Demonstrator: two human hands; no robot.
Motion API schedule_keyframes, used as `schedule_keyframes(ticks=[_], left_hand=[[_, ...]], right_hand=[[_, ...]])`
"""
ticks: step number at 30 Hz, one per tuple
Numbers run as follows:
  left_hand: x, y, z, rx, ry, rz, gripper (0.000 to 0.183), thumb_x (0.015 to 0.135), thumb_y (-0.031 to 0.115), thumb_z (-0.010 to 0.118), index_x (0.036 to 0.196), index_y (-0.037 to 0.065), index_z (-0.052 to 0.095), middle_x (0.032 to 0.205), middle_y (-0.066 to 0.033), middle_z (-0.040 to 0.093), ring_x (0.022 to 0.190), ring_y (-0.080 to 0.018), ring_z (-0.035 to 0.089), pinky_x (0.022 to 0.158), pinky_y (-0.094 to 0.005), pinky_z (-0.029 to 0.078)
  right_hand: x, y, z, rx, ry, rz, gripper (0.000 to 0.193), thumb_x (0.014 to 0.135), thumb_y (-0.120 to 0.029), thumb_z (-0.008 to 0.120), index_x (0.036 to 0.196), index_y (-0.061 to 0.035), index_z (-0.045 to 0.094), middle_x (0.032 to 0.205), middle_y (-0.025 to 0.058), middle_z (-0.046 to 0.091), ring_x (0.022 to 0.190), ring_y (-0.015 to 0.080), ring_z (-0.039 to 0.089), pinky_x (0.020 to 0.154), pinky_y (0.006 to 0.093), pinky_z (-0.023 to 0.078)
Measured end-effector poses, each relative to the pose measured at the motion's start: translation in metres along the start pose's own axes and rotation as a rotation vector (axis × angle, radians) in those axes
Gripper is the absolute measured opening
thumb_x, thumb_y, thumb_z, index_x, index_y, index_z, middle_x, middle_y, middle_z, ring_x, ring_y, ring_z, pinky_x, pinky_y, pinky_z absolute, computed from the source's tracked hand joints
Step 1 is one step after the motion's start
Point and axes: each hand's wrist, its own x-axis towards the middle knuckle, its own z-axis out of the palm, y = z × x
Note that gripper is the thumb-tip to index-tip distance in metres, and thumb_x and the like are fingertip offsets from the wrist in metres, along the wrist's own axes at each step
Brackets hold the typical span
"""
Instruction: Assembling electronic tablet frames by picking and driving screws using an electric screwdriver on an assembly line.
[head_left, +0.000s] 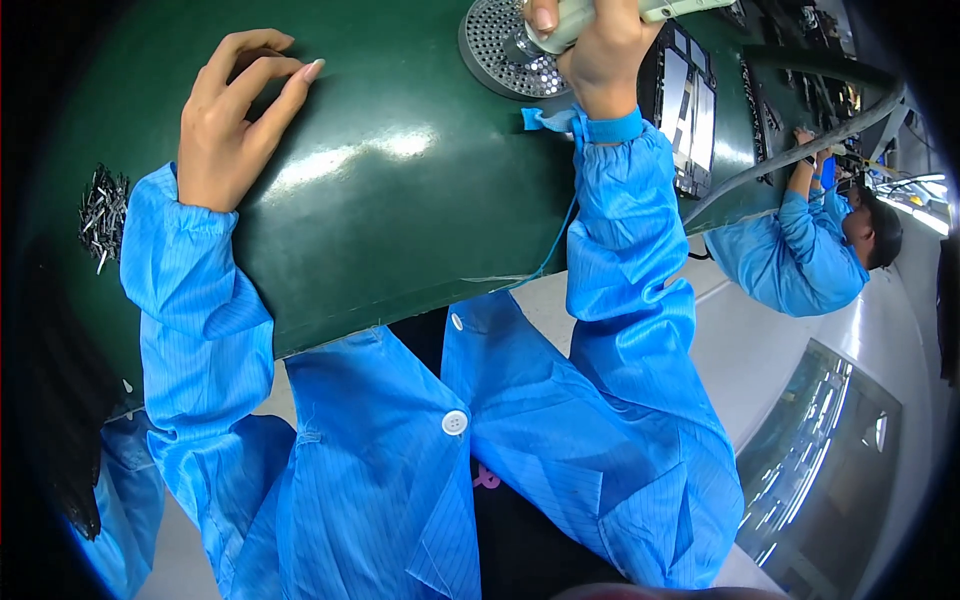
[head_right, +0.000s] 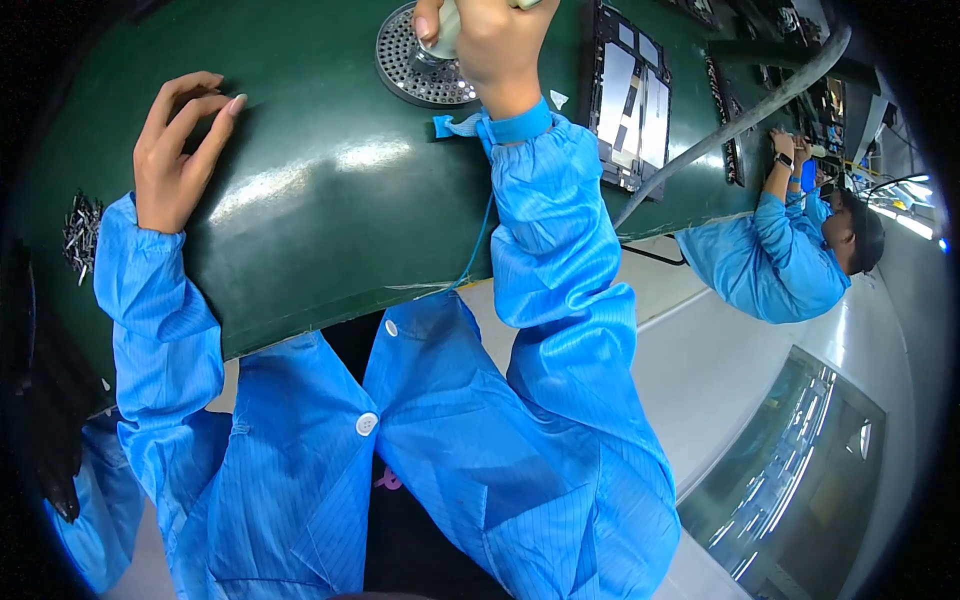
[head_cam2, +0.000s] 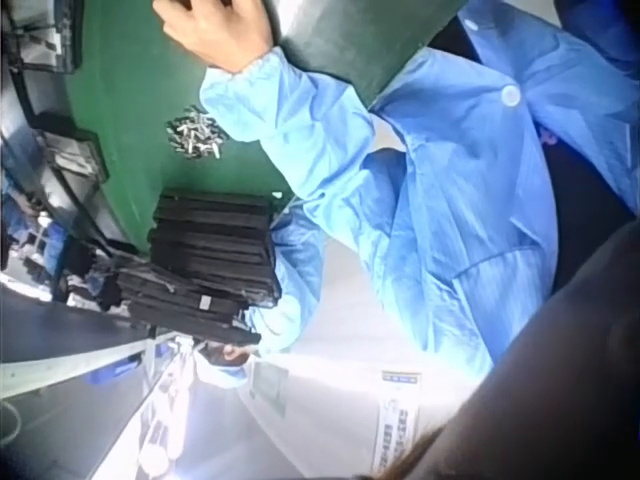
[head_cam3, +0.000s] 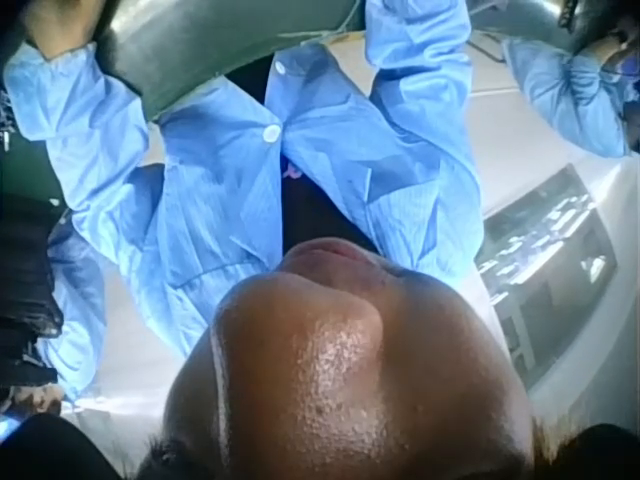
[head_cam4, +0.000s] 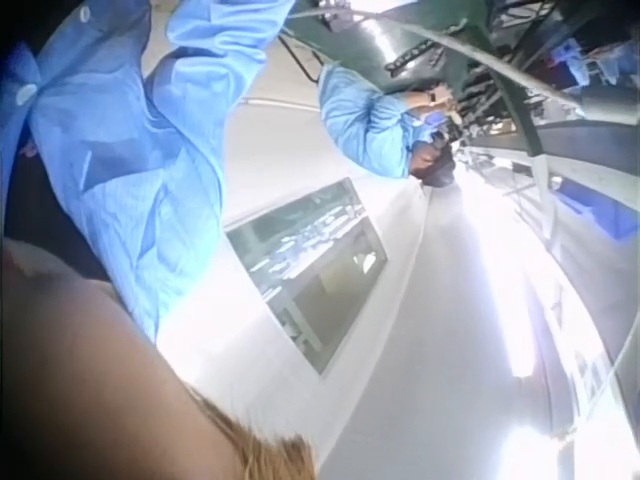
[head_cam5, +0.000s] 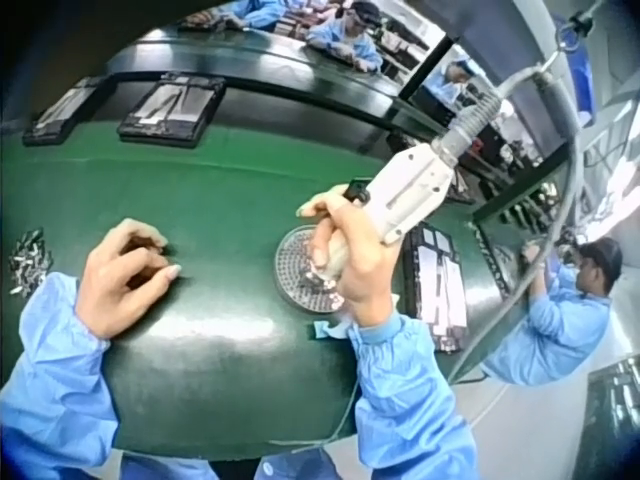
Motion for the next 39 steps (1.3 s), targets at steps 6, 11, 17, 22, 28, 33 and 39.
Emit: schedule_keyframes(ticks=[6, 11, 17, 22, 28, 33, 39], left_hand=[[-0.002, -0.001, 0.002, 0.007, -0.013, -0.007, 0.014, 0.088, 0.01, 0.075, 0.098, 0.0, 0.074, 0.113, -0.0112, 0.065, 0.101, -0.0252, 0.068, 0.085, -0.0344, 0.055], [0.0, 0.0, 0.002, 0.007, -0.008, -0.013, 0.014, 0.088, 0.009, 0.075, 0.099, 0.001, 0.074, 0.113, -0.0113, 0.065, 0.101, -0.0255, 0.068, 0.086, -0.0344, 0.055], [0.002, 0.003, 0.002, -0.025, -0.009, -0.02, 0.014, 0.089, 0.008, 0.073, 0.101, 0.0, 0.073, 0.113, -0.0115, 0.065, 0.101, -0.0253, 0.068, 0.086, -0.0343, 0.055], [0.003, 0.006, 0.002, -0.051, -0.018, -0.053, 0.013, 0.09, 0.008, 0.072, 0.101, 0.0, 0.073, 0.112, -0.0115, 0.064, 0.1, -0.0251, 0.068, 0.086, -0.0349, 0.055], [0.006, 0.004, 0.002, -0.058, 0.019, -0.05, 0.016, 0.09, 0.008, 0.072, 0.105, 0.002, 0.073, 0.112, -0.0106, 0.065, 0.099, -0.0252, 0.068, 0.085, -0.0348, 0.055], [-0.005, 0.006, -0.013, -0.012, 0.082, -0.06, 0.02, 0.089, 0.006, 0.073, 0.109, 0.004, 0.073, 0.111, -0.0111, 0.065, 0.095, -0.0257, 0.068, 0.082, -0.0339, 0.054], [-0.044, 0.008, -0.083, 0.241, 0.421, -0.184, 0.021, 0.085, 0.003, 0.075, 0.105, 0.007, 0.075, 0.096, -0.0099, 0.069, 0.078, -0.0211, 0.069, 0.068, -0.0311, 0.055]], right_hand=[[-0.001, 0.001, -0.001, -0.043, -0.014, -0.02, 0.029, 0.101, -0.013, 0.049, 0.09, 0.0101, 0.064, 0.058, 0.0087, 0.057, 0.046, 0.0129, 0.051, 0.049, 0.0242, 0.043], [-0.001, -0.001, 0.001, -0.065, -0.004, -0.041, 0.027, 0.1, -0.012, 0.05, 0.089, 0.0094, 0.064, 0.059, 0.0085, 0.058, 0.046, 0.0125, 0.051, 0.048, 0.0236, 0.043], [-0.003, -0.002, 0.004, -0.051, 0.055, -0.019, 0.021, 0.099, -0.009, 0.056, 0.089, 0.007, 0.065, 0.068, 0.0096, 0.063, 0.048, 0.0121, 0.054, 0.046, 0.0235, 0.043], [-0.002, -0.002, 0.006, -0.031, 0.069, -0.059, 0.017, 0.098, -0.009, 0.057, 0.095, 0.0063, 0.065, 0.074, 0.0115, 0.066, 0.049, 0.0125, 0.056, 0.046, 0.0237, 0.044], [-0.001, 0.0, 0.004, -0.018, 0.095, -0.041, 0.016, 0.098, -0.008, 0.057, 0.1, 0.0062, 0.064, 0.075, 0.0124, 0.067, 0.049, 0.0129, 0.056, 0.046, 0.0238, 0.044], [-0.004, 0.001, 0.006, -0.041, 0.11, 0.007, 0.027, 0.098, -0.018, 0.055, 0.103, 0.0058, 0.064, 0.082, 0.0129, 0.067, 0.051, 0.0141, 0.054, 0.048, 0.0261, 0.042], [0.001, -0.015, -0.022, 0.092, 0.064, 0.012, 0.034, 0.099, -0.023, 0.053, 0.111, 0.0061, 0.065, 0.09, 0.0159, 0.068, 0.056, 0.0141, 0.054, 0.051, 0.0284, 0.043]])
